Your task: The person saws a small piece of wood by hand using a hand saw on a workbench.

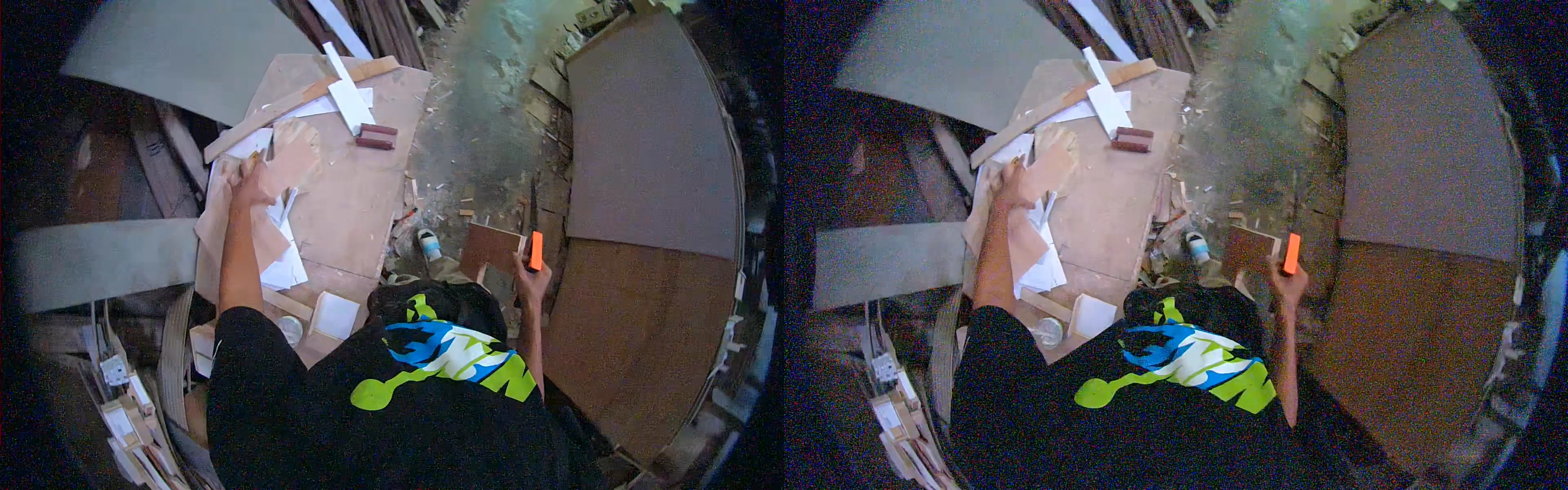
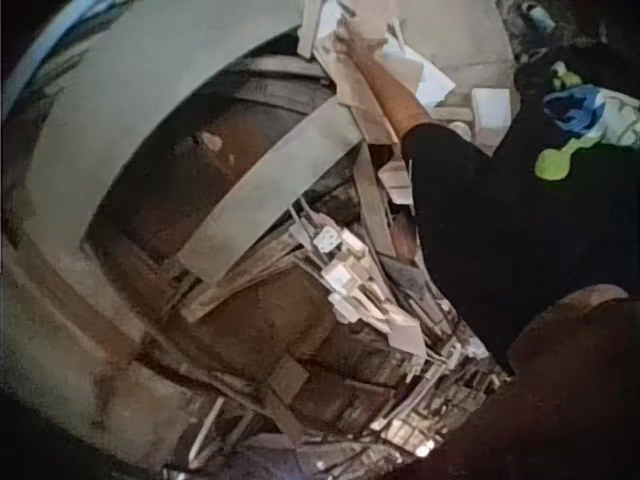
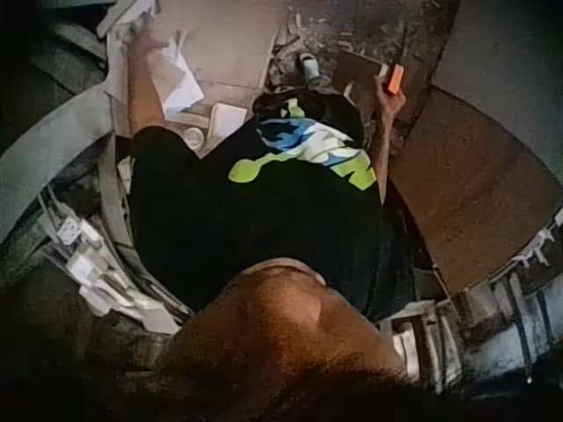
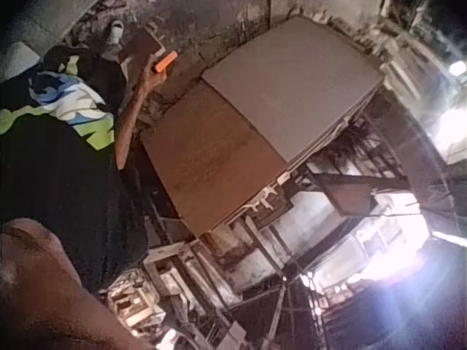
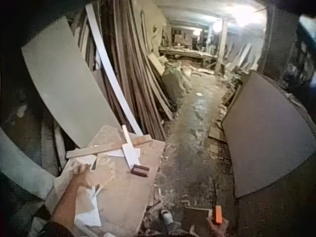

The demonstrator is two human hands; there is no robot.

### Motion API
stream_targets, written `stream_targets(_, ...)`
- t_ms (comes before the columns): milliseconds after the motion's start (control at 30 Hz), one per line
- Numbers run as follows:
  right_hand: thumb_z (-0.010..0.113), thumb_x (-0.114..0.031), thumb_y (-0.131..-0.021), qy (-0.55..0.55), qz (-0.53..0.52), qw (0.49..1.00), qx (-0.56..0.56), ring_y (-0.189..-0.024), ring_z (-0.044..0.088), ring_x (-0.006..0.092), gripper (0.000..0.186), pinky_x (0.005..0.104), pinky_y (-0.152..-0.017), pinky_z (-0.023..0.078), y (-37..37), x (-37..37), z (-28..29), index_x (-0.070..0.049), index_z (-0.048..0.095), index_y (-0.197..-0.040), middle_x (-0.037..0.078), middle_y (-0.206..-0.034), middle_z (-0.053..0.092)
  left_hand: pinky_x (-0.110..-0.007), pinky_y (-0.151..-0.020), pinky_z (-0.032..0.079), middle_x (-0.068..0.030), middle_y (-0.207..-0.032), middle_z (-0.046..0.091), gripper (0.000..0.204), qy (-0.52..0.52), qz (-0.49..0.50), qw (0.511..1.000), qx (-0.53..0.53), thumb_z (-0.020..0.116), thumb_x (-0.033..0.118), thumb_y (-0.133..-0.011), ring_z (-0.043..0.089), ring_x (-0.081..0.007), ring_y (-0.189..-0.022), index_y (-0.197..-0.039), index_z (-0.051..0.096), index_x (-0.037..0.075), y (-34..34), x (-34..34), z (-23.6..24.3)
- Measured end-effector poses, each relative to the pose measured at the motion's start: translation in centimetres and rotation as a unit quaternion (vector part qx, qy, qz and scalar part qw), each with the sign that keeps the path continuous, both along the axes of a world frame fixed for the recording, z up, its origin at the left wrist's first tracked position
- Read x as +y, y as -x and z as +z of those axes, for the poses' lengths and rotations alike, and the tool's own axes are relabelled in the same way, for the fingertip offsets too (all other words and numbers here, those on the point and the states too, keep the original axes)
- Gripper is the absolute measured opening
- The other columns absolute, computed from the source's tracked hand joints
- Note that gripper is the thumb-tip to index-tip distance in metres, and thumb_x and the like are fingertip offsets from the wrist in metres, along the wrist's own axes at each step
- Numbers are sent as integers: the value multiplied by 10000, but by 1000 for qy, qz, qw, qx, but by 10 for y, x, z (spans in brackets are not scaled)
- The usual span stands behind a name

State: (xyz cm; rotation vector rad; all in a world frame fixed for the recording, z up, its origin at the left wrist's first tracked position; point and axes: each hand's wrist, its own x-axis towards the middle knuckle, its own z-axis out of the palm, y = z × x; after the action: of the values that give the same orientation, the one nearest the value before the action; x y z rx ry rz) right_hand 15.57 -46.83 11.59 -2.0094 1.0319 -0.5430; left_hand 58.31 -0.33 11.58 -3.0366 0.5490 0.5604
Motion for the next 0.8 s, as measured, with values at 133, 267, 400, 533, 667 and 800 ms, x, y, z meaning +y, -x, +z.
stream_targets(133, 719, -123, -676, 63, 13, 997, -33, -579, 516, 66, 196, 213, -542, 418, 0, 2, 30, 9, 603, -759, -2, -657, 594, -617, -955, 113, -168, -1392, 113, 1265, 21, 36, 999, 2, 807, 247, -407, 62, -358, -1286, -1345, -41, 287, 11, -5, -14)
stream_targets(267, 725, -127, -676, -64, -58, 996, -10, -571, 506, 60, 180, 209, -531, 405, -3, 6, 72, 3, 606, -713, 11, -632, 579, -628, -947, 112, -164, -1390, 123, 1190, 27, 30, 997, -65, 776, 267, -492, 78, -333, -1289, -1346, -52, 265, 22, -18, -14)
stream_targets(400, 672, -178, -733, -82, -35, 995, -48, -440, 452, 56, 196, 234, -386, 332, -8, 12, 109, -27, 556, -688, -1, -565, 514, -464, -1015, 178, -172, -1386, 127, 1033, 195, -34, 978, -71, 707, 285, -610, 142, -334, -1275, -1357, 2, 178, 45, -65, 2)
stream_targets(533, 664, -171, -741, -113, -14, 992, -60, -474, 458, 54, 193, 234, -424, 352, -18, 19, 132, -17, 558, -691, 2, -580, 523, -381, -978, 287, -154, -1280, 368, 660, 369, -146, 918, -15, 610, 240, -724, 372, -297, -1165, -1281, 298, 76, 97, -148, 29)
stream_targets(667, 700, -151, -711, -111, 57, 989, -76, -538, 483, 60, 191, 211, -487, 385, -26, 29, 150, -12, 569, -708, -8, -586, 530, -344, -965, 314, -152, -1185, 475, 418, 483, -218, 848, -1, 558, 213, -788, 442, -281, -1108, -1161, 467, 48, 164, -226, 60)
stream_targets(800, 700, -174, -709, -155, 34, 985, -71, -519, 475, 67, 205, 214, -448, 369, -28, 46, 171, -30, 557, -739, -5, -615, 528, -343, -872, 377, -131, -1067, 551, 334, 499, -253, 829, 3, 566, 258, -792, 508, -275, -1006, -1069, 533, 75, 205, -255, 72)
